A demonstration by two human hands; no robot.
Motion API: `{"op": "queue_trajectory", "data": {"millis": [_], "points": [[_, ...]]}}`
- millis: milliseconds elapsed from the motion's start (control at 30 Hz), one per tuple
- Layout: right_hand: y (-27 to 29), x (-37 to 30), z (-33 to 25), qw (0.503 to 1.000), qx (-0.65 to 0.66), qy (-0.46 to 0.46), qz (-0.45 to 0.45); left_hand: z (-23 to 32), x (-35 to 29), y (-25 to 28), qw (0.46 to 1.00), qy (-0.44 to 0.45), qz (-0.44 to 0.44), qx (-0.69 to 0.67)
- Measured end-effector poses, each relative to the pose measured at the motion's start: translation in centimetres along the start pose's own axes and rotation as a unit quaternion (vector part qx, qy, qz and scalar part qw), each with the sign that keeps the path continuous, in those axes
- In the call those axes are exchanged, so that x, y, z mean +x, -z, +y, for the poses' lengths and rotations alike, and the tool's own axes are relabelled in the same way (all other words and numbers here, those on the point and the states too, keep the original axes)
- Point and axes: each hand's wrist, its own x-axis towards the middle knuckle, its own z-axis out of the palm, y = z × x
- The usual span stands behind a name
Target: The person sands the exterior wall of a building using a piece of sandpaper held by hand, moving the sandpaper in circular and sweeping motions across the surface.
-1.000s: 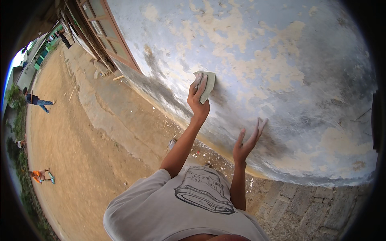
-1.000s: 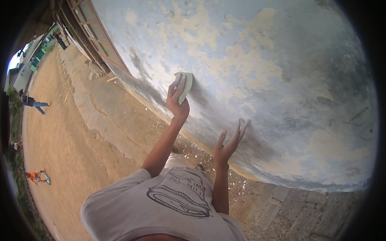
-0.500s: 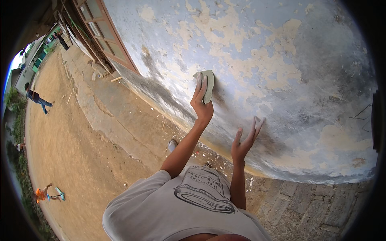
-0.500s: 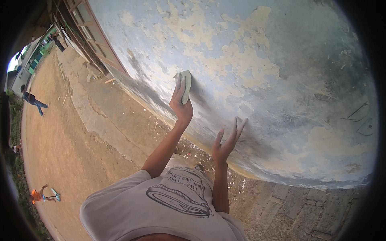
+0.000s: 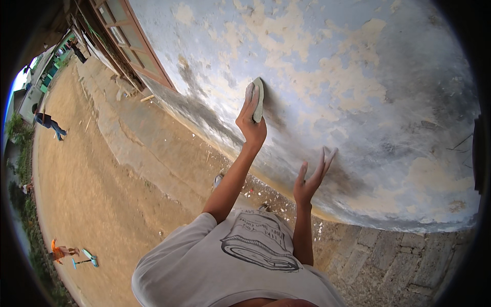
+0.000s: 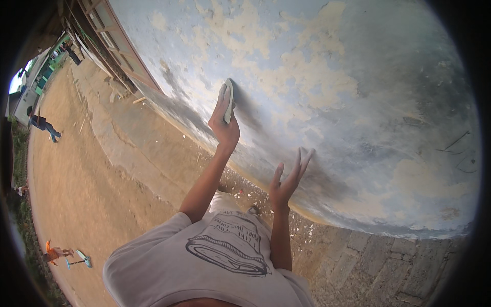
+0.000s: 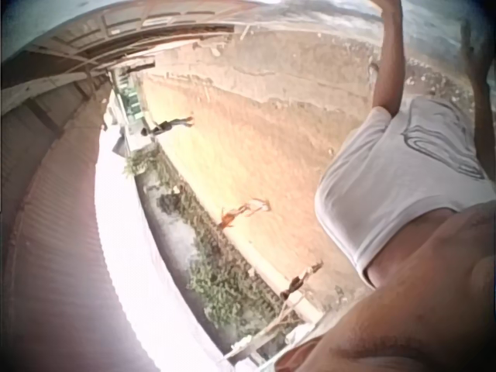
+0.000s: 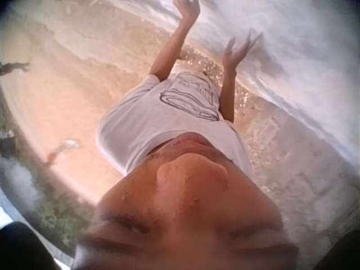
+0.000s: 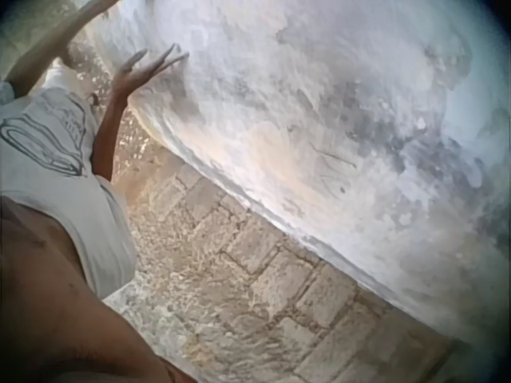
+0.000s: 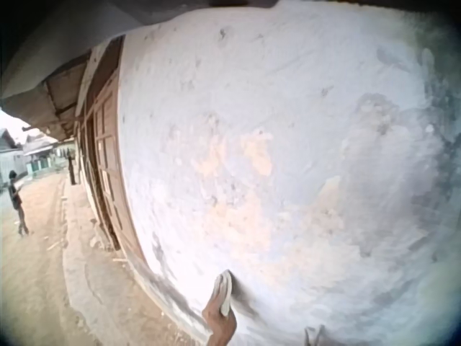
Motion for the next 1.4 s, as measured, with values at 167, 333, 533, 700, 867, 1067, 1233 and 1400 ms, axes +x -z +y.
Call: {"op": "queue_trajectory", "data": {"millis": [167,333,533,700,867,1067,1233,1400], "points": [[-0.3,0.0,-0.5,1.0,-0.005,-0.012,-0.005,1.0,-2.0,-0.4,0.999,0.0,-0.022,0.029],[-0.3,0.0,-0.7,1.0,-0.007,-0.019,-0.01,0.6,0.5,-0.1,1.0,-0.01,0.005,0.027],[-0.6,-0.3,-0.3,1.0,-0.008,-0.016,-0.012,0.7,-0.7,-0.1,0.999,-0.014,-0.014,0.026],[-0.3,-0.3,-0.3,1.0,-0.006,-0.025,-0.019,-0.3,0.9,0.1,1.0,-0.009,-0.001,-0.006],[-0.6,-0.4,0.0,1.0,-0.003,-0.016,-0.015,0.8,-0.9,-0.1,0.999,-0.007,-0.02,0.034],[-0.5,-0.4,0.0,1.0,-0.009,-0.022,-0.019,1.1,0.4,0.5,1.0,0.01,-0.017,0.004],[-0.8,-0.4,-0.1,1.0,-0.009,-0.019,-0.015,1.0,-0.9,0.0,0.998,-0.031,-0.017,0.045],[-0.4,-0.4,0.2,1.0,0.007,-0.022,-0.018,0.8,1.4,0.6,1.0,0.017,-0.015,-0.019]]}}
